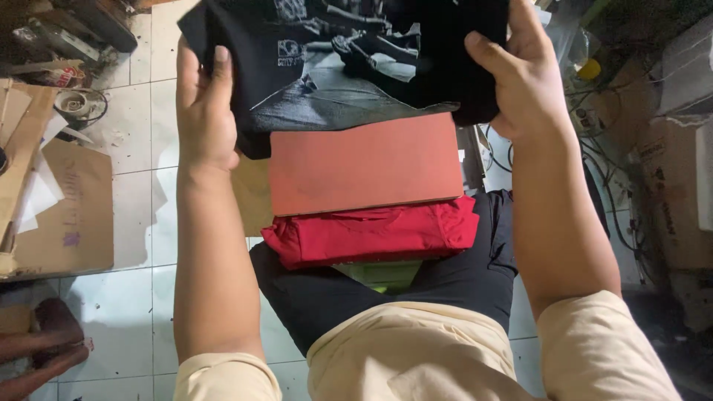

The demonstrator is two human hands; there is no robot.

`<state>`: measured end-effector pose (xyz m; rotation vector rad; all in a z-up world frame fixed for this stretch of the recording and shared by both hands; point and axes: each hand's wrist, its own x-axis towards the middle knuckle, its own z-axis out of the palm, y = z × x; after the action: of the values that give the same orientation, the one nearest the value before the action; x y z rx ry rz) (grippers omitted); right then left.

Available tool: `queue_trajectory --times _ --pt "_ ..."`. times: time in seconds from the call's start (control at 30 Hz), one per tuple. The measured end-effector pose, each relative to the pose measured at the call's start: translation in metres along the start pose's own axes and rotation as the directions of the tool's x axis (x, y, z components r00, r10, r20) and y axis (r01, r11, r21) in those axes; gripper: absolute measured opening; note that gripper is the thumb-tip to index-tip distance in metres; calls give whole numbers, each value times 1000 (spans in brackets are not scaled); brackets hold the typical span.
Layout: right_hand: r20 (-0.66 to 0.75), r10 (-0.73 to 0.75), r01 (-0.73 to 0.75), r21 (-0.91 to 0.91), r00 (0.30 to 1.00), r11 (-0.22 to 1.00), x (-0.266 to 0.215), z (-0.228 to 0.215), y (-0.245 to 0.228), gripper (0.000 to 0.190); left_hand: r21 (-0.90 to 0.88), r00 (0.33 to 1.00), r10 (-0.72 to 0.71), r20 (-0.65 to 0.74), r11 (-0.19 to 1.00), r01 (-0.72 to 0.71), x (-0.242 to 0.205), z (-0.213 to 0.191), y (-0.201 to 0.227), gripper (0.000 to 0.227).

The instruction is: Folding and stacking t-shirts on a heat press machine in a stockroom

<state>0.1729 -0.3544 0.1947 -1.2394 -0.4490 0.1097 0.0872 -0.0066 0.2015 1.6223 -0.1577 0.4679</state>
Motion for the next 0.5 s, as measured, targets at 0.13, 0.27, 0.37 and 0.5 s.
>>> queue_trajectory --times 0.13,0.27,0.37,0.5 --pt "-118 153 -170 -152 981 974 -1 -21 61 46 60 956 -281 -88 956 286 -12 -2 -75 59" --pt "-344 379 -488 -323 859 811 -40 -53 178 40 364 729 -636 -253 636 681 -67 -6 -186 60" --pt "-442 380 -562 -418 812 714 -63 -69 221 33 484 636 -690 -345 450 751 -90 -12 -234 57" --pt "-469 328 -557 -525 820 643 -79 -80 225 25 634 678 -655 -334 376 676 -103 0 -197 51"
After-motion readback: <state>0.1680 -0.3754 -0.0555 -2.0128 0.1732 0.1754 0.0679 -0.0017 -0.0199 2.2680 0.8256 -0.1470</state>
